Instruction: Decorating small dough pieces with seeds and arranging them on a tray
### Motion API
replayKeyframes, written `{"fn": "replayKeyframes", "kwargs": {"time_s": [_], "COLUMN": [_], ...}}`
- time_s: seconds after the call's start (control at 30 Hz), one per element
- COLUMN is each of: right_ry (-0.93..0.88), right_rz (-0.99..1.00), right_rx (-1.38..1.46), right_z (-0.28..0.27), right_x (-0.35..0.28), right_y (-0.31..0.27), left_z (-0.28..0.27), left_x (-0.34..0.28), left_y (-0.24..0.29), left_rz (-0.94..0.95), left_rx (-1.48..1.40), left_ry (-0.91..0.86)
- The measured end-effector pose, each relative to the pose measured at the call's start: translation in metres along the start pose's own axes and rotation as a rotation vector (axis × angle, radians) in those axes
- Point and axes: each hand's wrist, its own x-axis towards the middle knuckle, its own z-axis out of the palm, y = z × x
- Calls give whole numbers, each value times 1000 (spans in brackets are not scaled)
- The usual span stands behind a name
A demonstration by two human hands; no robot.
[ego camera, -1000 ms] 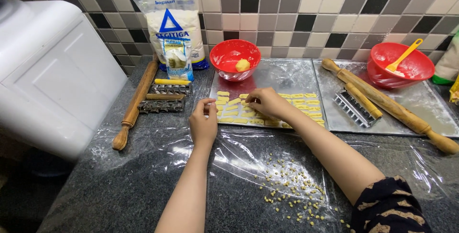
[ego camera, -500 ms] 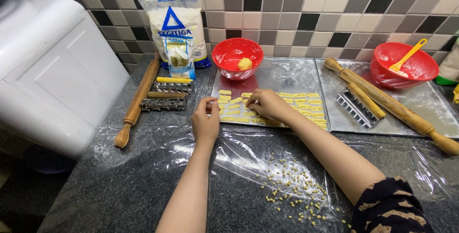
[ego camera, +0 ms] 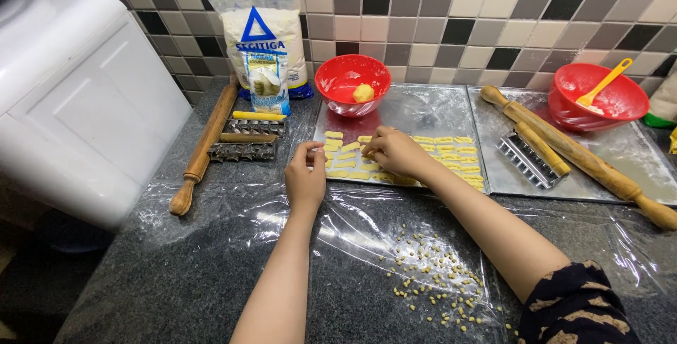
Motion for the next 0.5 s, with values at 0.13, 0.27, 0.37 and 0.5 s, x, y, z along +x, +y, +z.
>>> {"fn": "replayKeyframes", "kwargs": {"time_s": [0.13, 0.27, 0.37, 0.5], "right_ry": [-5, -4, 6, 88], "right_rz": [-11, -11, 9, 37], "right_rx": [0, 3, 34, 154], "right_z": [10, 4, 0, -13], "right_x": [2, 0, 0, -6], "right_y": [10, 3, 4, 2], "left_z": [-1, -2, -2, -3], "left_x": [0, -1, -1, -1], "left_y": [2, 4, 5, 5], "left_rz": [1, 1, -27, -34], "left_rx": [1, 0, 7, 9], "left_ry": [1, 4, -6, -4]}}
